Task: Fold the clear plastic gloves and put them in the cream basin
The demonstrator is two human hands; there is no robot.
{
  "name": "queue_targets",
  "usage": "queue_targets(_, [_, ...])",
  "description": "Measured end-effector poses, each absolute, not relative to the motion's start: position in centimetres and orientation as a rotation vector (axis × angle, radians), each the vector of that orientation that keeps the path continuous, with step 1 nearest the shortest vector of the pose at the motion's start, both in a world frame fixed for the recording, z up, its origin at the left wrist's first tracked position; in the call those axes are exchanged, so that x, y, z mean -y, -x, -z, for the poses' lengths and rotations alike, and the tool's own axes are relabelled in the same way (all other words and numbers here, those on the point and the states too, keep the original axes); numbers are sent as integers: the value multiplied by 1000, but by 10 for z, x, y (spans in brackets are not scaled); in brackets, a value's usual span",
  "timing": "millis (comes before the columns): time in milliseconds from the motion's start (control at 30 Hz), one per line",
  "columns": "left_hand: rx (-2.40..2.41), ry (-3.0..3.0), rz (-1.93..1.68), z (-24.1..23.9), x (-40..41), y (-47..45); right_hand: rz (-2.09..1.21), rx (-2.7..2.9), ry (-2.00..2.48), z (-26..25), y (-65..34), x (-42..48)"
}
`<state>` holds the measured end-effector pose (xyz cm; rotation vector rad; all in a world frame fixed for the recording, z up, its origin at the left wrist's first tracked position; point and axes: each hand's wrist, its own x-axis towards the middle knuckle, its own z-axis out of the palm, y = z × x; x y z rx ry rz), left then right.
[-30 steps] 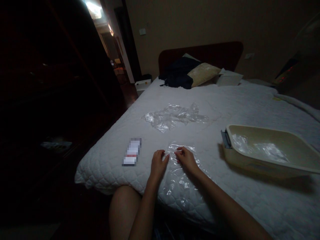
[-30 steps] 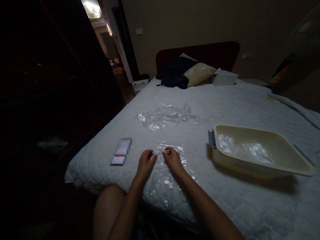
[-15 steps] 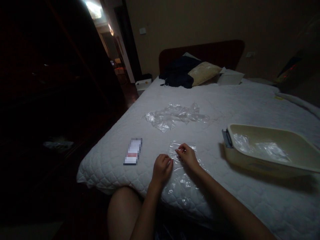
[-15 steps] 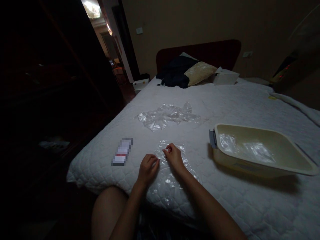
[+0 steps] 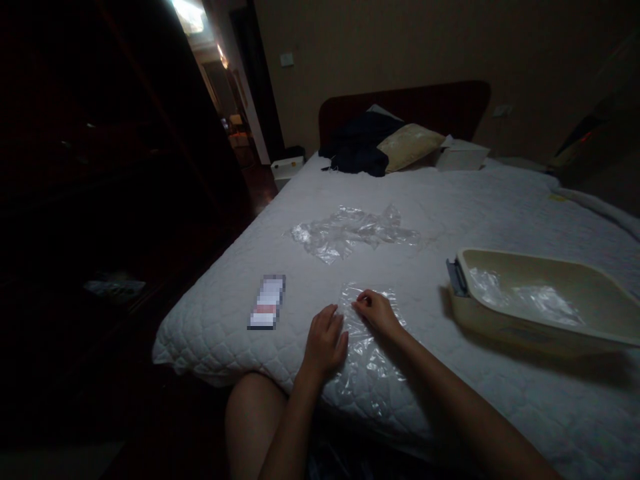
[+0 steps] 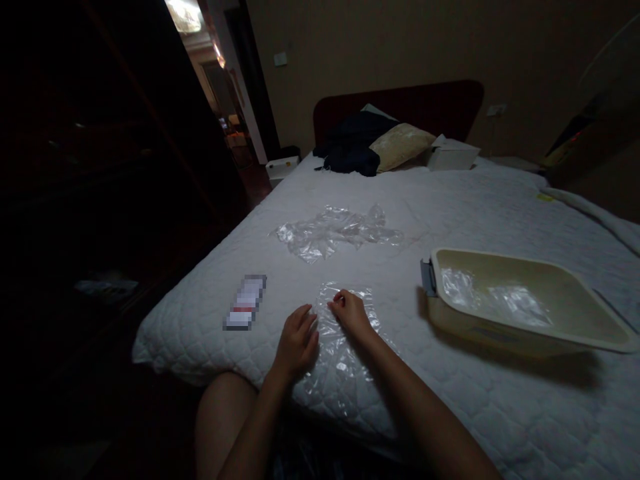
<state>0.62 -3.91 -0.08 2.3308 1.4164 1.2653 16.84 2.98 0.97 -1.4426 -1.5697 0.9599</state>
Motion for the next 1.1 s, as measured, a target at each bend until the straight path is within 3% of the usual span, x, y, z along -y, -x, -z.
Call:
queue_targets(200, [-1448,-2650,-1009,7,37,-6,-1032,1537,1370,-12,-166,-30])
queue_targets(400, [-1558,-2640,-1002,9,36,-7,-1015,1388,1387,-26,-168,-31])
queue_targets(667, [-1583,-2622,-973,7,38,-8,-1742,951,1307,-32,-151,-27])
queue_targets(1100, [-1414,-2294,-1282,19,30,1,-1539,859,1312,-38,-230,-20])
